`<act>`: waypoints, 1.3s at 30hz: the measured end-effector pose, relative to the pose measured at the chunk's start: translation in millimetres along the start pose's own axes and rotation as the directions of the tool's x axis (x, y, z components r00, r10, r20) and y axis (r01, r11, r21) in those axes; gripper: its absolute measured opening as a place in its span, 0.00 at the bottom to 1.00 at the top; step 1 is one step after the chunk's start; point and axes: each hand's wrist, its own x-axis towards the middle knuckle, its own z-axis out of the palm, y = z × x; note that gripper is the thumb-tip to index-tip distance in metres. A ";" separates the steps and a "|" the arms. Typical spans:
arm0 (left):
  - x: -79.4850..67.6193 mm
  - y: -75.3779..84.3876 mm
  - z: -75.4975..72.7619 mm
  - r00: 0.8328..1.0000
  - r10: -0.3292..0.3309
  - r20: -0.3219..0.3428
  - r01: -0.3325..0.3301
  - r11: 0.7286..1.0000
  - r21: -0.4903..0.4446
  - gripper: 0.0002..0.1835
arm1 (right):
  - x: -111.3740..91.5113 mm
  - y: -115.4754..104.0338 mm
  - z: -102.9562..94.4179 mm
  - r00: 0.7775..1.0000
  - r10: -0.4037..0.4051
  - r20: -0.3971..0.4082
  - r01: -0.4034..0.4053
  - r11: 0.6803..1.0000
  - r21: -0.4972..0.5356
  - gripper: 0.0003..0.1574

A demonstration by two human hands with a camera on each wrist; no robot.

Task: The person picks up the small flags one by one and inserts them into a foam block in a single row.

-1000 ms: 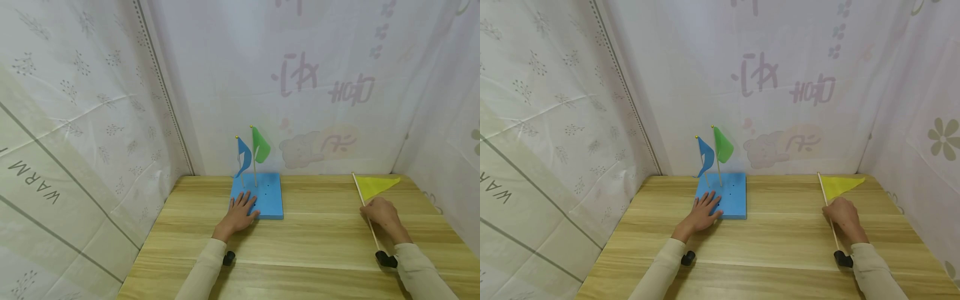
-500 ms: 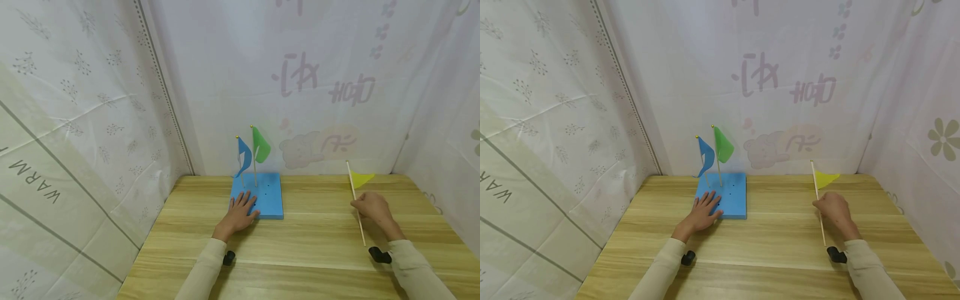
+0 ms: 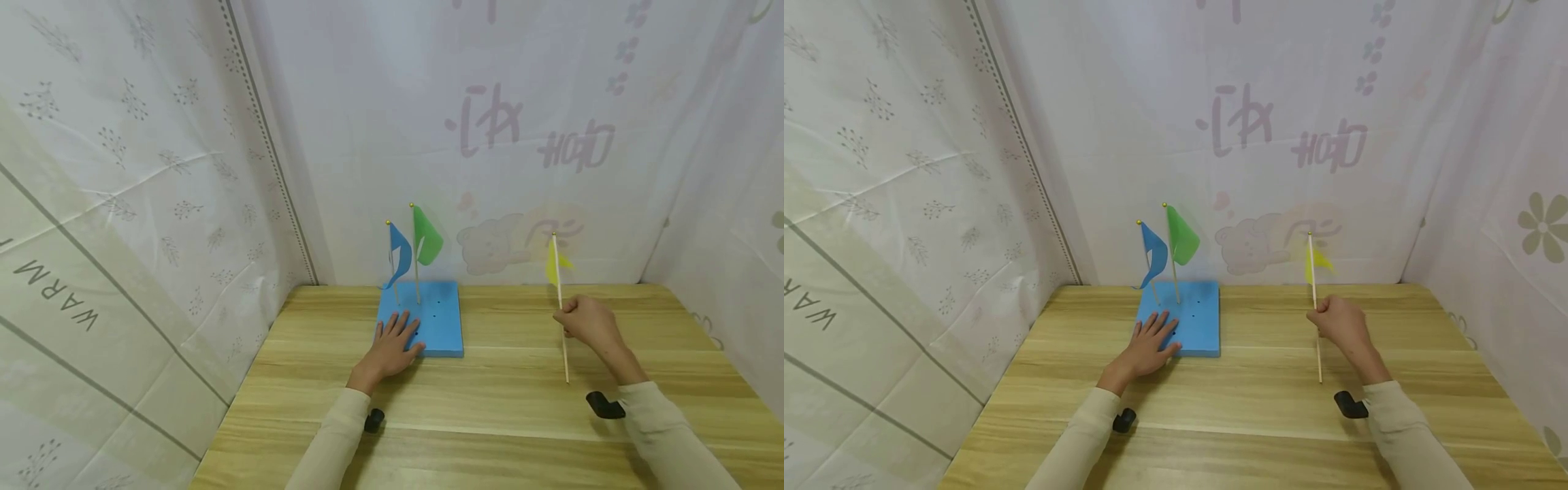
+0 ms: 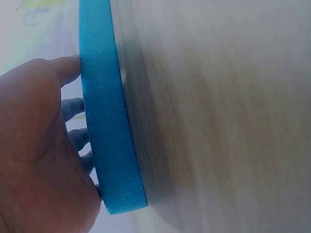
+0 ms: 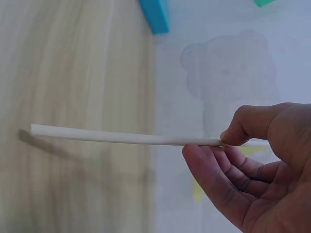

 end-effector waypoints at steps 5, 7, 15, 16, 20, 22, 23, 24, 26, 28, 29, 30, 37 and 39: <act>0.2 -0.2 0.2 1.000 -0.003 0.006 0.003 1.000 0.003 0.35 | 5.4 -17.1 2.8 1.000 -0.020 -0.007 0.020 0.999 0.042 0.18; 0.5 0.0 -0.7 1.000 0.000 0.007 0.000 1.000 0.002 0.35 | 8.3 -23.8 4.6 0.999 -0.031 -0.017 0.032 0.999 0.044 0.17; 0.6 -0.4 -1.8 1.000 -0.003 0.007 0.003 1.000 0.008 0.34 | 23.8 -54.0 16.4 0.995 -0.086 -0.056 0.090 0.993 0.076 0.12; 0.8 -0.6 -1.5 1.000 -0.004 0.008 0.004 1.000 0.010 0.35 | 25.6 -57.9 18.0 0.994 -0.089 -0.059 0.094 0.992 0.079 0.11; 1.6 -0.8 -0.8 1.000 -0.010 0.018 0.010 1.000 0.012 0.35 | 32.6 -73.2 24.5 0.993 -0.102 -0.056 0.107 0.988 0.107 0.11; 2.2 -0.7 -0.7 1.000 -0.009 0.015 0.009 1.000 0.009 0.35 | 36.6 -80.4 27.7 0.992 -0.111 -0.058 0.116 0.987 0.112 0.10; 2.3 -0.6 -0.6 1.000 -0.008 0.013 0.008 1.000 0.007 0.35 | 38.7 -83.8 29.3 0.991 -0.117 -0.062 0.123 0.986 0.110 0.10; 2.7 -0.9 -0.2 1.000 -0.008 0.012 0.008 1.000 0.008 0.35 | 40.8 -87.2 30.7 0.990 -0.122 -0.067 0.129 0.986 0.106 0.10; 3.5 -1.4 0.4 1.000 -0.004 0.007 0.004 1.000 0.011 0.35 | 45.8 -93.2 34.1 0.988 -0.132 -0.079 0.140 0.985 0.100 0.10; 3.8 -1.8 0.7 1.000 -0.002 0.006 0.002 1.000 0.012 0.35 | 50.1 -99.4 37.3 0.986 -0.139 -0.089 0.148 0.984 0.102 0.10; 3.7 -1.8 0.8 1.000 -0.002 0.007 0.002 1.000 0.012 0.35 | 52.4 -102.3 39.0 0.986 -0.142 -0.092 0.151 0.983 0.107 0.09; 3.5 -1.6 0.8 1.000 -0.002 0.008 0.002 1.000 0.011 0.36 | 54.6 -105.0 40.7 0.985 -0.146 -0.095 0.156 0.981 0.112 0.09; 1.6 -0.6 0.0 1.000 -0.005 0.010 0.005 1.000 0.004 0.36 | 66.7 -124.0 50.1 0.973 -0.192 -0.126 0.210 0.967 0.147 0.08; 1.5 -0.8 0.3 1.000 -0.003 0.010 0.003 1.000 0.002 0.36 | 70.1 -129.2 52.4 0.968 -0.211 -0.136 0.230 0.962 0.149 0.08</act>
